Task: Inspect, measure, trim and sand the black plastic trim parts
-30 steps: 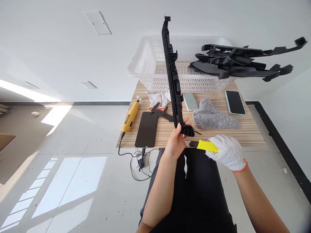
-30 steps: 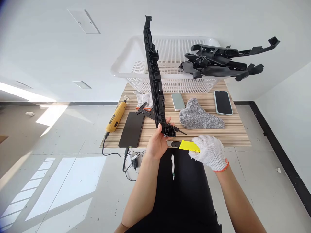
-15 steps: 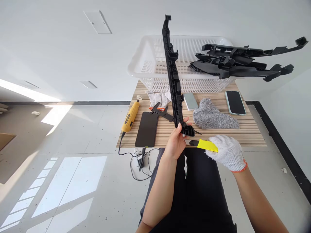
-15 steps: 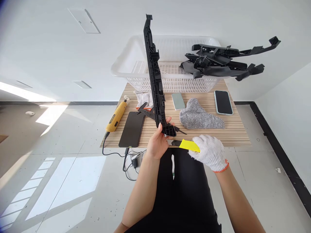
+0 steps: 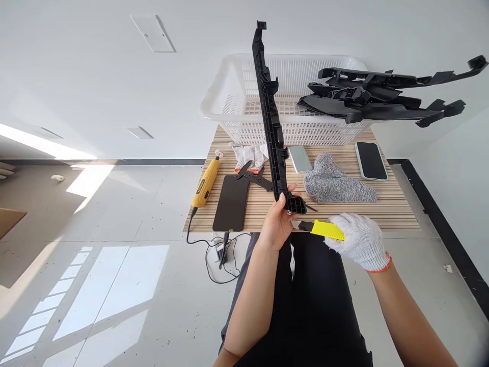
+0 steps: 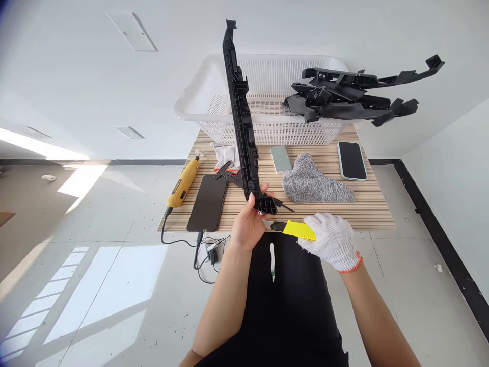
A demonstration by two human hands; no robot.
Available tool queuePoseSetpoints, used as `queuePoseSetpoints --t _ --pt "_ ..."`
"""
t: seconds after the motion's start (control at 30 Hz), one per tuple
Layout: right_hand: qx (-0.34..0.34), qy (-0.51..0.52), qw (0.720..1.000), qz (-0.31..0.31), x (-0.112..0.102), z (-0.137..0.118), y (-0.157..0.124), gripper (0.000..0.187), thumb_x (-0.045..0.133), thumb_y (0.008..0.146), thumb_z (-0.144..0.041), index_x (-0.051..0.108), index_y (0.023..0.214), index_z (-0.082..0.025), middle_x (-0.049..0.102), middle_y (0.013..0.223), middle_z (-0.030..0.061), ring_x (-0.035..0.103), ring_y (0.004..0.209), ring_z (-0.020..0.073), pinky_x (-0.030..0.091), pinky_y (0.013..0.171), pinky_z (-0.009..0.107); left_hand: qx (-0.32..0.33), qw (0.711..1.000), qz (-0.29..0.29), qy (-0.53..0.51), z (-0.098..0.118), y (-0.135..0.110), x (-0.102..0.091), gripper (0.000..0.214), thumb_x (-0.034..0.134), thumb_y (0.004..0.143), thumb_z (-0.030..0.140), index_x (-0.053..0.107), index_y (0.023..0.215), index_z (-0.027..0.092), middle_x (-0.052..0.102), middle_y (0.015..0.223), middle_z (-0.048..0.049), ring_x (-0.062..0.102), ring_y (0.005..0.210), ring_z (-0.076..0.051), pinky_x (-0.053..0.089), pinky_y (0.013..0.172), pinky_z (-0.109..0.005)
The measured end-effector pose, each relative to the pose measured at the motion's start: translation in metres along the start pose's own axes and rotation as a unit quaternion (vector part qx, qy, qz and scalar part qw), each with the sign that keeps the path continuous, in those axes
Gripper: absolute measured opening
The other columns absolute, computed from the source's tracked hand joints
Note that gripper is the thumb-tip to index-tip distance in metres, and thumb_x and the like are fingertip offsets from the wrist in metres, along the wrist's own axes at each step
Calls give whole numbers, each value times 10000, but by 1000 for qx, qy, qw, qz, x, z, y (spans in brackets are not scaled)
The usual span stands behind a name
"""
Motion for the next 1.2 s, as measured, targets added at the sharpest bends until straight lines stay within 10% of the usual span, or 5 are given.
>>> queuePoseSetpoints --t 1.2 --pt "-1 -20 1000 8 -5 -1 -2 216 593 806 -386 644 755 -182 556 563 -11 471 500 131 263 489 277 0 999 -19 -30 -2 2 -2 293 641 939 304 738 1177 162 727 1006 -85 617 820 -110 377 523 -175"
Point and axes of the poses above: each hand's wrist, its own y-axis towards the middle knuckle, its own x-axis out of the palm, z = x × y, the point moved 5 cm from there along y, towards the middle knuckle
